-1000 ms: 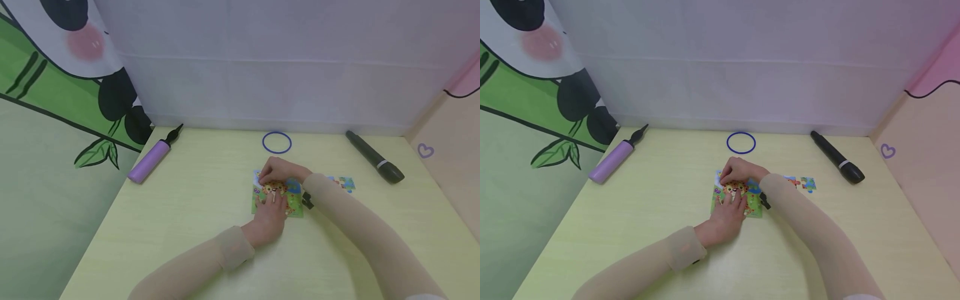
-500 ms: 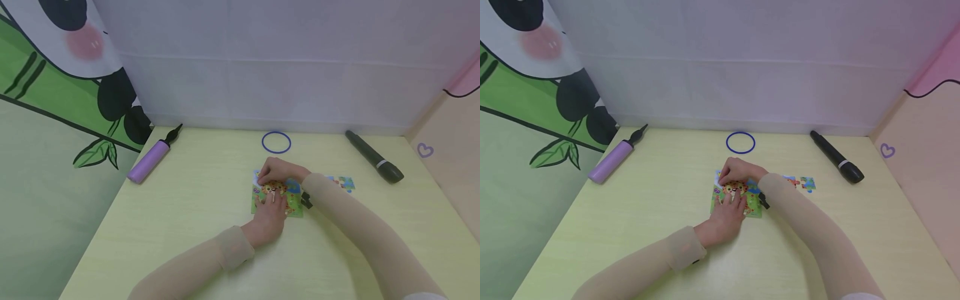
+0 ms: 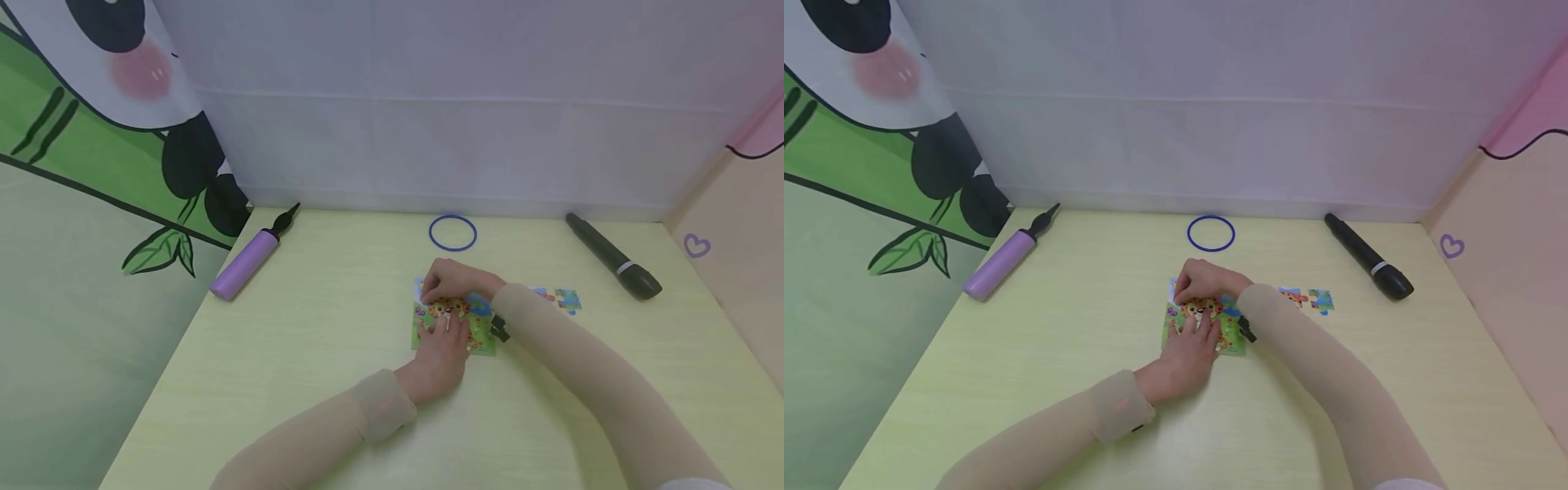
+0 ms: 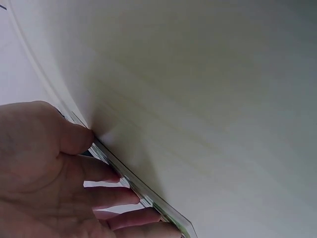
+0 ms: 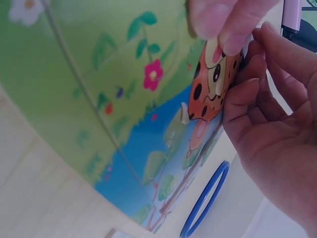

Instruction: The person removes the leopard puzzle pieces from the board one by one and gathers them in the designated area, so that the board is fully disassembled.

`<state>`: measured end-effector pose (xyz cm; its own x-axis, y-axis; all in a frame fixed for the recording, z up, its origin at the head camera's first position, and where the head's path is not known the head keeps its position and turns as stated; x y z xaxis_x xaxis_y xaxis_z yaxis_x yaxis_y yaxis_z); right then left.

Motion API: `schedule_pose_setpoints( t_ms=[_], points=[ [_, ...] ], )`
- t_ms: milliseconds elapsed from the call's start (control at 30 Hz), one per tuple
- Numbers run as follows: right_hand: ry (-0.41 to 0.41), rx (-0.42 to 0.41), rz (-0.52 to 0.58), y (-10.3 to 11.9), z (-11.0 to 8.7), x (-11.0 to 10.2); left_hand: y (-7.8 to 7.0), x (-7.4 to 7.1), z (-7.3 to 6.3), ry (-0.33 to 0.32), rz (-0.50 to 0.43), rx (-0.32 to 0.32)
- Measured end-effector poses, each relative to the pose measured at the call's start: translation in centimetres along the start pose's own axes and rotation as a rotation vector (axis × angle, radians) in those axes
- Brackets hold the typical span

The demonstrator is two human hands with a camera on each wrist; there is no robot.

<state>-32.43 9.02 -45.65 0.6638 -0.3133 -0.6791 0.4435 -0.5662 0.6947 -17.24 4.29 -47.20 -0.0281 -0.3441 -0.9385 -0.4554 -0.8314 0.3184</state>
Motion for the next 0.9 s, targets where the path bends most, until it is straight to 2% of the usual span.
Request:
schedule_pose_setpoints(
  t_ms=[233,433,900],
  points=[
    [0.003,-0.009,0.028,0.09,0.01,0.38,-0.02,0.18,-0.16,0.002,-0.011,-0.001],
    [-0.007,-0.001,0.011,0.12,-0.09,0.21,-0.03,0.15,-0.07,0.003,0.007,0.004],
    [0.017,0.012,0.075,-0.01,-0.18,-0.05,0.08,-0.04,-0.07,0.013,-0.01,0.0]
  ],
)
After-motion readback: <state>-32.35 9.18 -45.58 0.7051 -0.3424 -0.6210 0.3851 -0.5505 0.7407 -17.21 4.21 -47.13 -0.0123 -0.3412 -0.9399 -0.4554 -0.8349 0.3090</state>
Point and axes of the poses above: each hand's wrist, its own z-axis towards the middle knuckle, its own x-axis out of the palm, y = z × x, the point moved 3 cm from there along z, towards the middle knuckle, and after that the axes turned 5 degrees about z, right-handed, at the moved point
